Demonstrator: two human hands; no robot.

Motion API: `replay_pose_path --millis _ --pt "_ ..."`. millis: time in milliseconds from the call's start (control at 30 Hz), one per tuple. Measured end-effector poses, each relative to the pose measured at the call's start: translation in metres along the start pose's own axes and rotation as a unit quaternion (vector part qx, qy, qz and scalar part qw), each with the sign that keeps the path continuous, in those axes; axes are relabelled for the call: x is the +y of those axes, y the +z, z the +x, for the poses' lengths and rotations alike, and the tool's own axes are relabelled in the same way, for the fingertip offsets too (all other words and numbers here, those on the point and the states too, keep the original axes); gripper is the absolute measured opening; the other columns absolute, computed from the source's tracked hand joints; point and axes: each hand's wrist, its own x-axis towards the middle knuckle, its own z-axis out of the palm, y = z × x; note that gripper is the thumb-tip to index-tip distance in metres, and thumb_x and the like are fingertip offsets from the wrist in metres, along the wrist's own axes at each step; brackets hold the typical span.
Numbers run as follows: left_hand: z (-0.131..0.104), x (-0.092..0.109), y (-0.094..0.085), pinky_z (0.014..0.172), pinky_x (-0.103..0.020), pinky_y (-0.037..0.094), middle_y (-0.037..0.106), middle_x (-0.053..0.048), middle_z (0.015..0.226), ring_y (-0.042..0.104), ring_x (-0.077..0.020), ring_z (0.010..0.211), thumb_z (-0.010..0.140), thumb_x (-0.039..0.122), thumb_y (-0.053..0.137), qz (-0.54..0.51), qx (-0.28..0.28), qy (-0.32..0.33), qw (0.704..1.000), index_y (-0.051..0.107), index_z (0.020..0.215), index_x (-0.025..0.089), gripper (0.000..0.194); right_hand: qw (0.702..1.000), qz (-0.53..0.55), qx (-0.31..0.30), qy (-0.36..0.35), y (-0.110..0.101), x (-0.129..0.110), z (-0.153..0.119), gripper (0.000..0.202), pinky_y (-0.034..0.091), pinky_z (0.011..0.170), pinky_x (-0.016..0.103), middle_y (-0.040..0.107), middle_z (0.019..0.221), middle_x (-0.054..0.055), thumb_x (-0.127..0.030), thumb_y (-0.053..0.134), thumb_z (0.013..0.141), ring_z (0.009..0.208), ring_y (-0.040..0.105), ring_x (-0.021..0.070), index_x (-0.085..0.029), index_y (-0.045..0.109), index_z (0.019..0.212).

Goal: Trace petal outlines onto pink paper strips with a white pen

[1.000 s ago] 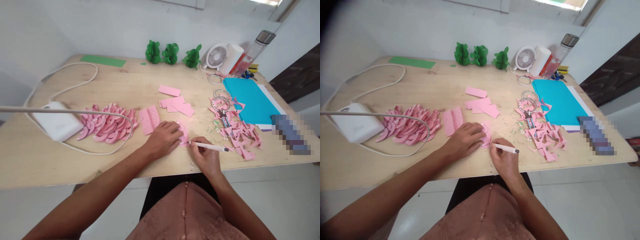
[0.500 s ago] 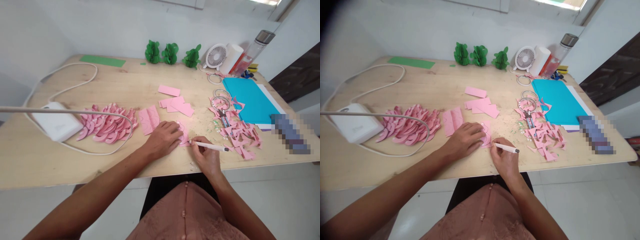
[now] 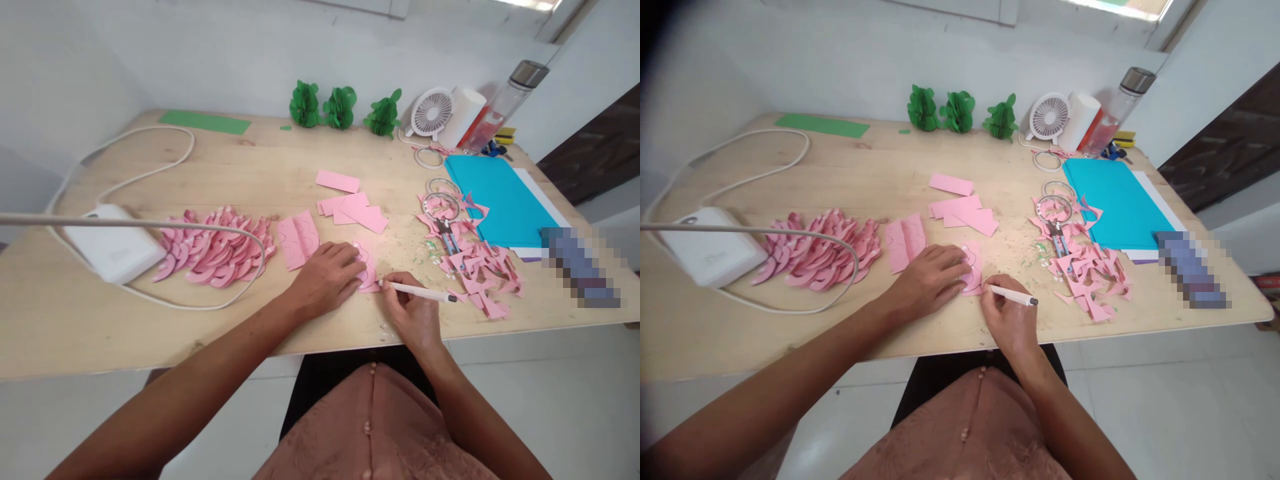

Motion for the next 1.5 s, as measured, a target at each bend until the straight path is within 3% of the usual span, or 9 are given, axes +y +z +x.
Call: replay_pose_path --millis 1500 --pt "0.0007 0.0015 0.0009 0.091 -0.041 0.042 0.061 -0.011 0.109 0.054 -0.0252 0.110 0.094 0.024 0.045 0.016 0.013 0.003 1.000 0.063 0.095 0.019 0.019 1.000 -0.001 -0.005 0.007 0.0001 0.0006 0.0017 0.013 0.037 0.048 0.023 0.063 0.066 0.000 -0.025 0.052 0.085 0.053 0.053 0.0118 -0.020 0.063 0.079"
